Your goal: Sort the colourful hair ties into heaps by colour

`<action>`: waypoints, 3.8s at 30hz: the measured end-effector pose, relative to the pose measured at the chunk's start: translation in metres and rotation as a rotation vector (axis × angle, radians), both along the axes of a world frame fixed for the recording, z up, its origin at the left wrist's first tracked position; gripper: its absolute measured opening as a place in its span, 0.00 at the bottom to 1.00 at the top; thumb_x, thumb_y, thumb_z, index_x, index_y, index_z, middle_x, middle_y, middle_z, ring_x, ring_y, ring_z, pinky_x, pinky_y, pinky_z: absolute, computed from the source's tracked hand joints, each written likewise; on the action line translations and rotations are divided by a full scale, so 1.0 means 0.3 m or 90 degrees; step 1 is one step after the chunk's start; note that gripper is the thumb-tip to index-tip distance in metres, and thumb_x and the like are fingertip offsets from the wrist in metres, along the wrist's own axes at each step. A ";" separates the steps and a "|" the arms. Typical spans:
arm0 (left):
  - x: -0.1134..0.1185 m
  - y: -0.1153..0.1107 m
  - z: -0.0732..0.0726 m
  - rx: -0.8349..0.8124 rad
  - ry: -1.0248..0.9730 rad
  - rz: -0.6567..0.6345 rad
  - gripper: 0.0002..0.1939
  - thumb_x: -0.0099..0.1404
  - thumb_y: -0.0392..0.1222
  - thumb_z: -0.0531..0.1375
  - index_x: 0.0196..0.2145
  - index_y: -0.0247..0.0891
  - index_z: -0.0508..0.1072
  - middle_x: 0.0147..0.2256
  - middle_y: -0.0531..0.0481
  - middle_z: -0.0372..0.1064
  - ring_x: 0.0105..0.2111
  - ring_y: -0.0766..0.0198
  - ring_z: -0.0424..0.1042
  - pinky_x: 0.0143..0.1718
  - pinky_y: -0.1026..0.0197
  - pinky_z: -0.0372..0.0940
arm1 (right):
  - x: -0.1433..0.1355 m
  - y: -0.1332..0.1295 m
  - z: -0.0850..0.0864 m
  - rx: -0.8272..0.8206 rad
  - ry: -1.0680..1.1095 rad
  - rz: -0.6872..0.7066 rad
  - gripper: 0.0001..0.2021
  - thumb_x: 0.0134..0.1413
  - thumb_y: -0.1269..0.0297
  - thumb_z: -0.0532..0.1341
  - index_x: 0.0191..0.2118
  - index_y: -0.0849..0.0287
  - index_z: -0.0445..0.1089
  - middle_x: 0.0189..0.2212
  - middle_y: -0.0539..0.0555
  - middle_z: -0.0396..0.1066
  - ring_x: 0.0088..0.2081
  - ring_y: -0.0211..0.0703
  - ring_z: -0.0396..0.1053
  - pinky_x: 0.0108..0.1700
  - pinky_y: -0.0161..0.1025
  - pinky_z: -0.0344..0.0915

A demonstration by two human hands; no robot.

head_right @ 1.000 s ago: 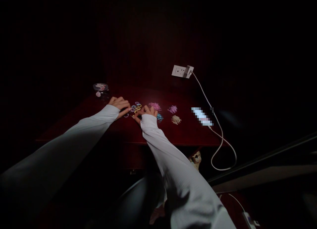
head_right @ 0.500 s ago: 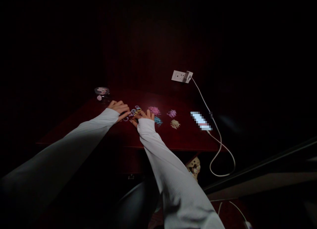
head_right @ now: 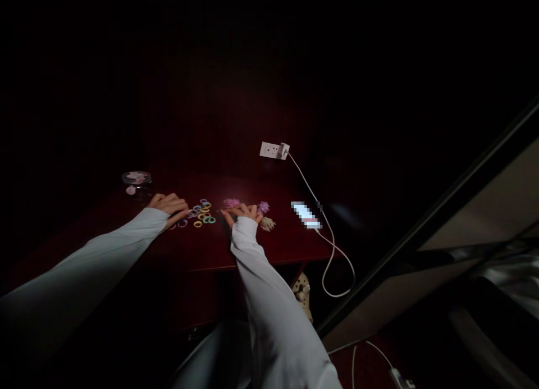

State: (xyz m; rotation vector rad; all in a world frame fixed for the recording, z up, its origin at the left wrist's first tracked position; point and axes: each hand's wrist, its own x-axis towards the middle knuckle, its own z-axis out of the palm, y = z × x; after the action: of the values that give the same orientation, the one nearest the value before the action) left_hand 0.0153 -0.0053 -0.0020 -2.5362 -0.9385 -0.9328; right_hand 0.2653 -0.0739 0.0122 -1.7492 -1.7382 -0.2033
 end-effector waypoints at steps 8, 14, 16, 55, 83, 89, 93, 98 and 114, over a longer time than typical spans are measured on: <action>-0.016 0.046 -0.023 -0.022 -0.038 -0.025 0.19 0.74 0.53 0.49 0.33 0.44 0.73 0.33 0.50 0.76 0.37 0.57 0.65 0.41 0.53 0.50 | 0.351 -0.064 -0.009 0.109 0.188 -0.301 0.22 0.66 0.48 0.52 0.39 0.53 0.80 0.42 0.60 0.74 0.47 0.55 0.59 0.47 0.50 0.51; -0.011 0.011 -0.004 -0.025 -0.039 -0.014 0.19 0.74 0.51 0.48 0.33 0.43 0.73 0.34 0.49 0.76 0.37 0.56 0.66 0.42 0.53 0.50 | 0.351 -0.070 -0.021 0.071 0.218 -0.245 0.25 0.64 0.44 0.54 0.34 0.58 0.81 0.40 0.62 0.71 0.47 0.54 0.57 0.46 0.50 0.50; -0.009 0.005 0.000 -0.025 -0.034 -0.016 0.19 0.74 0.50 0.48 0.33 0.43 0.73 0.33 0.49 0.76 0.37 0.56 0.66 0.42 0.53 0.50 | 0.350 -0.065 -0.022 0.051 0.215 -0.260 0.25 0.62 0.43 0.56 0.33 0.58 0.81 0.40 0.62 0.71 0.47 0.55 0.58 0.45 0.50 0.51; -0.004 0.013 0.007 -0.018 -0.021 -0.038 0.21 0.76 0.50 0.45 0.32 0.41 0.72 0.28 0.49 0.73 0.33 0.59 0.66 0.38 0.55 0.52 | -0.234 -0.017 -0.016 -0.032 -0.029 0.111 0.12 0.63 0.50 0.61 0.49 0.40 0.76 0.51 0.49 0.70 0.52 0.48 0.57 0.52 0.44 0.49; -0.003 0.031 -0.007 -0.102 0.009 -0.004 0.22 0.73 0.52 0.46 0.31 0.42 0.74 0.28 0.50 0.73 0.34 0.60 0.66 0.39 0.57 0.52 | -0.236 -0.008 -0.020 -0.016 -0.031 0.096 0.11 0.62 0.48 0.62 0.43 0.41 0.79 0.50 0.49 0.69 0.51 0.47 0.56 0.50 0.42 0.48; 0.002 0.032 -0.011 -0.112 0.005 0.000 0.21 0.72 0.52 0.47 0.31 0.42 0.74 0.29 0.50 0.73 0.34 0.59 0.67 0.39 0.57 0.54 | -0.239 -0.014 -0.014 -0.020 -0.028 0.102 0.12 0.65 0.50 0.59 0.44 0.44 0.79 0.50 0.49 0.70 0.51 0.47 0.56 0.51 0.43 0.48; 0.003 0.017 0.004 -0.122 0.014 0.019 0.20 0.71 0.51 0.48 0.30 0.42 0.73 0.28 0.50 0.72 0.35 0.59 0.68 0.40 0.57 0.55 | -0.243 -0.033 -0.005 -0.025 -0.028 0.103 0.13 0.67 0.51 0.57 0.44 0.46 0.78 0.50 0.49 0.70 0.52 0.46 0.56 0.51 0.43 0.48; 0.003 -0.025 0.034 -0.127 -0.011 0.038 0.19 0.72 0.48 0.45 0.36 0.42 0.73 0.36 0.48 0.74 0.41 0.57 0.69 0.43 0.56 0.56 | -0.111 -0.055 0.009 -0.032 -0.112 0.064 0.13 0.67 0.51 0.56 0.45 0.43 0.77 0.53 0.49 0.69 0.53 0.48 0.54 0.53 0.45 0.46; -0.024 -0.014 0.062 -0.098 -0.116 0.231 0.13 0.69 0.47 0.50 0.38 0.41 0.72 0.40 0.49 0.72 0.43 0.56 0.68 0.43 0.57 0.58 | 0.385 -0.149 0.017 -0.019 0.094 -0.267 0.13 0.60 0.55 0.60 0.39 0.53 0.81 0.47 0.57 0.72 0.53 0.58 0.53 0.50 0.49 0.45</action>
State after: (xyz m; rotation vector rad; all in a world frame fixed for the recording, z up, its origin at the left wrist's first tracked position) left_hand 0.0080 -0.0096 0.0167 -2.3095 -1.5157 -1.0192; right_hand 0.3807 -0.1186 0.0174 -2.0807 -1.2631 -0.2209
